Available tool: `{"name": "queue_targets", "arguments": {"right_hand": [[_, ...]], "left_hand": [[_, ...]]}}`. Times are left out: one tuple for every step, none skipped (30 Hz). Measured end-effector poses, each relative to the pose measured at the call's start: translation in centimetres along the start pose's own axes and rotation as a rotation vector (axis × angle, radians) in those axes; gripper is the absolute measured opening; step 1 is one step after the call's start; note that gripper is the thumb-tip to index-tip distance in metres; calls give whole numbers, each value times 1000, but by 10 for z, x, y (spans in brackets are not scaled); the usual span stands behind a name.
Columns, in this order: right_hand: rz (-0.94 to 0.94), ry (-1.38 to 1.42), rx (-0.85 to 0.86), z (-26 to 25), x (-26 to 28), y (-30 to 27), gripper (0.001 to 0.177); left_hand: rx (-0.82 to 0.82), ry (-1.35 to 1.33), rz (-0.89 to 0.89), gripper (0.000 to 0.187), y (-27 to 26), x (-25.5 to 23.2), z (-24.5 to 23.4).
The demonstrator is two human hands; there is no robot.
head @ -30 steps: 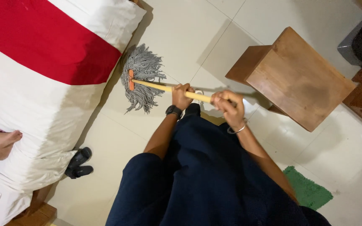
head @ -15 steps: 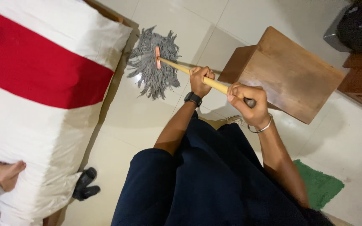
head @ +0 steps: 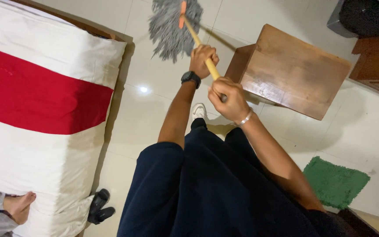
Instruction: Mopping the tiled floor of a hotel room, including moving a small wooden board to clean underneath.
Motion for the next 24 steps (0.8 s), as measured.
{"name": "queue_targets", "arguments": {"right_hand": [[28,-80,-41,6,-1,4,40],[52,-161,-80,11,-2,10,36],[48,-160,-80,17,-4,12,36],[4,-169,-100,22,-4,15,32],[-39,-178,-119,28,-4,19,28],[-45,-181,-121,26,-21,16,28],[-72,-190,-164,23,-36,13,29],[-92,-198,-204,20,-51,8,30],[-91,-198,-204,10,-46,10,30],[-68,-234,-249,0,-42,12,30],[-44,-269,-293,-11,-38,14,29],[-47,-274,-296,-23,-23,21,29],[-68,-285,-346,-36,-7,27,29],[-88,-295,-396,-49,8,32,29],[-90,-299,-399,-65,12,30,29],[-62,-183,-304,-76,12,31,34],[-35,-69,-207,-87,13,31,41],[-36,-69,-210,-89,13,31,41],[-18,101,-150,-89,11,31,42],[-1,272,-89,-89,9,31,43],[-3,272,-92,-82,-6,21,43],[-67,261,-62,-75,-18,10,40],[-131,250,-33,-68,-31,-1,37],[-130,250,-32,-56,-26,1,37]], "left_hand": [[-4,-23,-28,22,6,-2,-8],[-14,-46,-53,19,15,-4,-16],[-15,-43,-50,19,16,1,-10],[-3,-227,-52,20,16,7,-3],[9,-410,-54,22,18,12,3],[7,-409,-48,22,18,10,7],[59,-409,-103,29,19,10,14],[114,-411,-164,36,14,9,22],[115,-412,-165,36,18,1,25],[99,-393,-163,26,22,-7,28],[83,-374,-161,21,25,-15,30],[82,-377,-155,21,31,-33,12],[127,-321,-169,20,38,-51,-4],[172,-264,-183,23,43,-69,-21],[173,-266,-179,23,43,-67,-17],[289,-268,-158,19,42,-65,-9],[405,-268,-138,17,42,-63,-2],[406,-268,-135,17,40,-76,-7],[227,-379,-23,19,41,-93,-20],[46,-486,88,23,41,-108,-34],[48,-485,90,23,31,-111,-16],[-98,-551,2,23,21,-111,-3],[-244,-614,-87,35,10,-110,11],[-244,-615,-88,35,3,-105,14]]}}
Point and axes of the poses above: each hand's wrist, its own y-axis towards the middle knuckle, its own z-axis out of the palm, x = y × z, the point moved 4 cm from there along y, towards the middle knuckle, and after that the axes turned 15 degrees about y, right-handed, at the moved point
